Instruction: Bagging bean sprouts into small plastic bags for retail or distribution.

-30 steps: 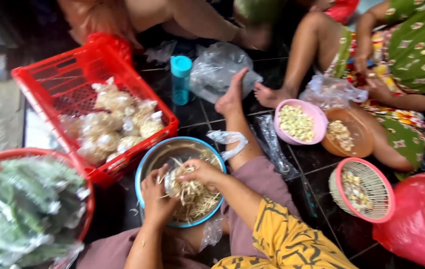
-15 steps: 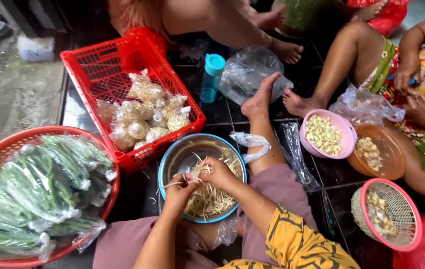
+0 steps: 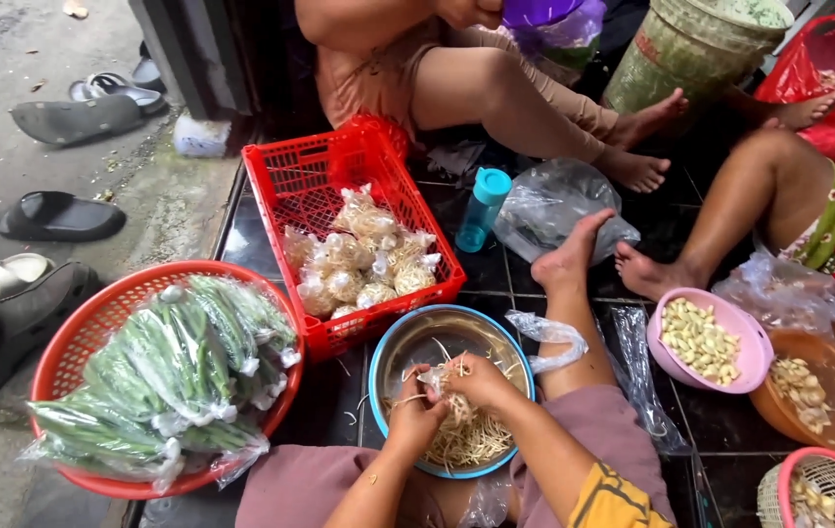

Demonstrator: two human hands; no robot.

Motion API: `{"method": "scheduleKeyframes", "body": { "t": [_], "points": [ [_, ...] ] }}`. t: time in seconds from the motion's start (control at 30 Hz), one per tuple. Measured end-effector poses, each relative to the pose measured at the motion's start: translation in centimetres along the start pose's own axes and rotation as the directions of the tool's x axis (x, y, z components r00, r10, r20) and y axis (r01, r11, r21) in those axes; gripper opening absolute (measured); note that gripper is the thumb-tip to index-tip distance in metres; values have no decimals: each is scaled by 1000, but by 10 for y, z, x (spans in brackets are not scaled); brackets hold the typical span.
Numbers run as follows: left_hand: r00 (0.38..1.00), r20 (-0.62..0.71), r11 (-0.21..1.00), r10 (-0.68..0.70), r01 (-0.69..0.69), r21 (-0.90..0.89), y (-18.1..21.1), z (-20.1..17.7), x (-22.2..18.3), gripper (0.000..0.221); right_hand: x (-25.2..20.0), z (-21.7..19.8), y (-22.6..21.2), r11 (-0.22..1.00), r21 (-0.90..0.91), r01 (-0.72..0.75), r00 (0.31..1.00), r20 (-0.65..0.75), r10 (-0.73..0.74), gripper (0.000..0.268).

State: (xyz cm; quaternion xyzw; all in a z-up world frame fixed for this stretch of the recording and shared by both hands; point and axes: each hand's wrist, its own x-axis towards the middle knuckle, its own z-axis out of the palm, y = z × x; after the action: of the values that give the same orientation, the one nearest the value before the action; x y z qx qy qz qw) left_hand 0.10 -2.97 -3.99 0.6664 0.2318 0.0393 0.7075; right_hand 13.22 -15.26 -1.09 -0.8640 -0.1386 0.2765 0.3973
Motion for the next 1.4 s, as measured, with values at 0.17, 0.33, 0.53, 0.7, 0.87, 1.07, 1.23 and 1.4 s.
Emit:
{"method": "scheduleKeyframes", "body": {
  "t": [0.17, 0.33, 0.53, 0.7, 0.87, 1.07, 1.23, 1.4],
  "points": [
    [985, -139, 977, 99, -123, -176, -3, 0, 7, 68, -32, -42, -37, 794, 541, -279, 884, 468, -8, 65],
    [987, -90, 968, 133, -149, -202, -6, 1, 9, 73, -18, -32, -13, 848, 495, -190, 944, 331, 18, 59],
    [978, -13, 974, 208, -208, -87, 9, 0, -4, 82, -15, -15, -14, 979, 189, -73, 995, 84, 58, 41],
    [972, 90, 966, 219, -203, -159, 14, 5, -10, 84, -10, 5, -5, 989, -142, -29, 995, -104, 14, 29],
    [993, 9, 913, 120, -107, -393, 0, 3, 2, 81, -17, 12, -16, 939, -321, 120, 979, -120, -166, 29],
    [992, -102, 867, -75, 14, -499, -9, -8, 13, 57, -17, -15, -28, 905, 387, -177, 931, 363, 27, 44],
    [996, -83, 895, -40, -1, -446, -2, -10, 10, 54, -21, -20, -29, 835, 477, -275, 939, 320, 126, 37],
    [1000, -6, 873, 31, -30, -486, -5, -12, 10, 60, -13, 1, -8, 816, 524, -243, 941, 332, 67, 53]
  ]
}}
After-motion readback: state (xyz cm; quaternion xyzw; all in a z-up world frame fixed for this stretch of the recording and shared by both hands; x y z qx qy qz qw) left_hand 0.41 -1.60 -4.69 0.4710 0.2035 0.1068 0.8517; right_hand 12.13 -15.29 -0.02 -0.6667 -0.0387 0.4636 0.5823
